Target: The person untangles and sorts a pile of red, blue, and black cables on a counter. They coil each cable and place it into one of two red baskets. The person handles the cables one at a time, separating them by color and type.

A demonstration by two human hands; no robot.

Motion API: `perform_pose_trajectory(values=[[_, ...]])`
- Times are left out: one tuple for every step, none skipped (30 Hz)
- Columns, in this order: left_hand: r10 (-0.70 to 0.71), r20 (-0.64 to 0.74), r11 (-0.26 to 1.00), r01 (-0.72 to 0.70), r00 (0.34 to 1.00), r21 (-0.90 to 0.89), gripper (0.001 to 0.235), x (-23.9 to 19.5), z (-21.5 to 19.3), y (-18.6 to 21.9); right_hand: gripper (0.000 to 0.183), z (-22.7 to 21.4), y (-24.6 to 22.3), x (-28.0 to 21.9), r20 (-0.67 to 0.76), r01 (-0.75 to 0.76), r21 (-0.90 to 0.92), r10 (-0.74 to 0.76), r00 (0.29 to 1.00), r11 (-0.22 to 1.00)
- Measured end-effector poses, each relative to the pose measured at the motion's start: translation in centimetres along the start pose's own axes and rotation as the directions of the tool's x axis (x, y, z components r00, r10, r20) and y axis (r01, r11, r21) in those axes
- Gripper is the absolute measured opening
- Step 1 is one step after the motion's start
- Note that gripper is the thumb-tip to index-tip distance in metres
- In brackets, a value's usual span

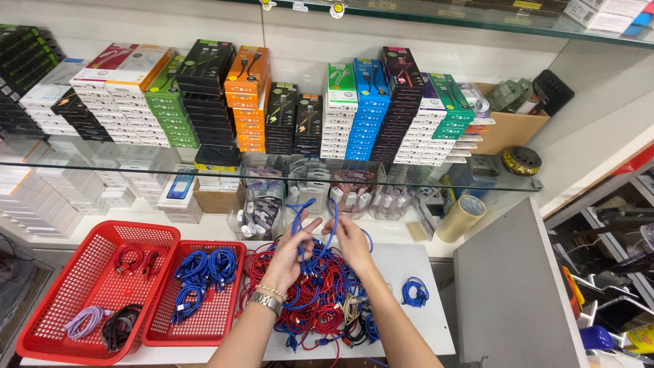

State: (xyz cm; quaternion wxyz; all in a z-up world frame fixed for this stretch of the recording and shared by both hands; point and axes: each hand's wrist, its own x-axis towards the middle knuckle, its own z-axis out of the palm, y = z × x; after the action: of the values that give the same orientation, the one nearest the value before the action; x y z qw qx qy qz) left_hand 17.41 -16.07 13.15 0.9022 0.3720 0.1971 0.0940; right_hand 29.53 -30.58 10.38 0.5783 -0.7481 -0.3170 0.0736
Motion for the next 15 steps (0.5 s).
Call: perform_pose_trajectory(values=[[0.038,-0.008,0.991,-0.037,0.999,0.127,0.033,0.3,0.9,-0.1,0.024,0.7,-1.0,-0.9,0.061,0.002,-0.153,0.008,0.998,0.988],[0.078,-0.010,0.965,-0.073,0.997,0.252,0.027,0.9,1.8,-0.3,0.024,1.0,-2.0,-1.5,0.120,0.012,-0.302,0.026,0.992,0.953],[0.117,-0.007,0.921,-0.106,0.993,0.374,0.023,1.3,2.2,-0.4,0.024,1.1,-3.0,-1.8,0.170,0.001,-0.286,0.050,0.984,0.958],[0.122,-0.021,0.933,-0.107,0.992,0.342,0.022,1.7,2.1,-0.3,0.024,1.0,-3.9,-1.9,0.220,-0.012,-0.271,0.074,0.973,0.963],[0.123,-0.037,0.945,-0.106,0.992,0.309,0.023,2.3,1.7,-0.1,0.023,0.8,-4.6,-2.3,0.270,-0.027,-0.256,0.098,0.958,0.966],[0.124,-0.052,0.955,-0.105,0.991,0.276,0.025,2.8,1.3,0.2,0.024,0.1,-5.1,-2.6,0.295,-0.060,-0.277,0.145,0.945,0.959],[0.155,-0.077,0.959,-0.132,0.985,0.250,0.029,3.4,0.6,0.7,0.026,-0.8,-5.4,-2.7,0.318,-0.092,-0.299,0.190,0.929,0.950],[0.185,-0.103,0.962,-0.159,0.977,0.224,0.033,3.8,-0.5,1.6,0.028,-1.7,-5.5,-2.8,0.340,-0.122,-0.320,0.234,0.911,0.939],[0.214,-0.130,0.962,-0.186,0.968,0.197,0.037,4.1,-1.5,2.4,0.027,-2.6,-5.4,-3.1,0.290,-0.019,-0.421,0.154,0.945,0.907],[0.229,-0.138,0.962,-0.203,0.964,0.181,0.038,4.2,-2.6,3.0,0.028,-3.6,-5.0,-3.4,0.249,0.076,-0.521,0.067,0.966,0.850],[0.249,-0.148,0.961,-0.224,0.957,0.164,0.040,4.2,-3.6,3.9,0.029,-4.4,-4.4,-3.5,0.222,0.164,-0.615,-0.030,0.975,0.771],[0.273,-0.199,0.958,-0.248,0.941,0.143,0.039,4.4,-4.5,4.7,0.028,-5.3,-3.6,-3.6,0.192,0.190,-0.670,-0.080,0.978,0.718],[0.295,-0.253,0.954,-0.272,0.921,0.125,0.039,4.4,-5.4,5.5,0.027,-6.1,-2.6,-3.8,0.167,0.212,-0.720,-0.131,0.977,0.661],[0.328,-0.258,0.944,-0.302,0.909,0.135,0.041,4.3,-6.5,6.4,0.026,-7.0,-1.5,-4.2,0.146,0.228,-0.768,-0.183,0.972,0.599],[0.358,-0.263,0.933,-0.331,0.896,0.142,0.042,4.1,-7.4,7.1,0.026,-8.1,-0.2,-4.6,0.128,0.218,-0.793,-0.193,0.973,0.569]])
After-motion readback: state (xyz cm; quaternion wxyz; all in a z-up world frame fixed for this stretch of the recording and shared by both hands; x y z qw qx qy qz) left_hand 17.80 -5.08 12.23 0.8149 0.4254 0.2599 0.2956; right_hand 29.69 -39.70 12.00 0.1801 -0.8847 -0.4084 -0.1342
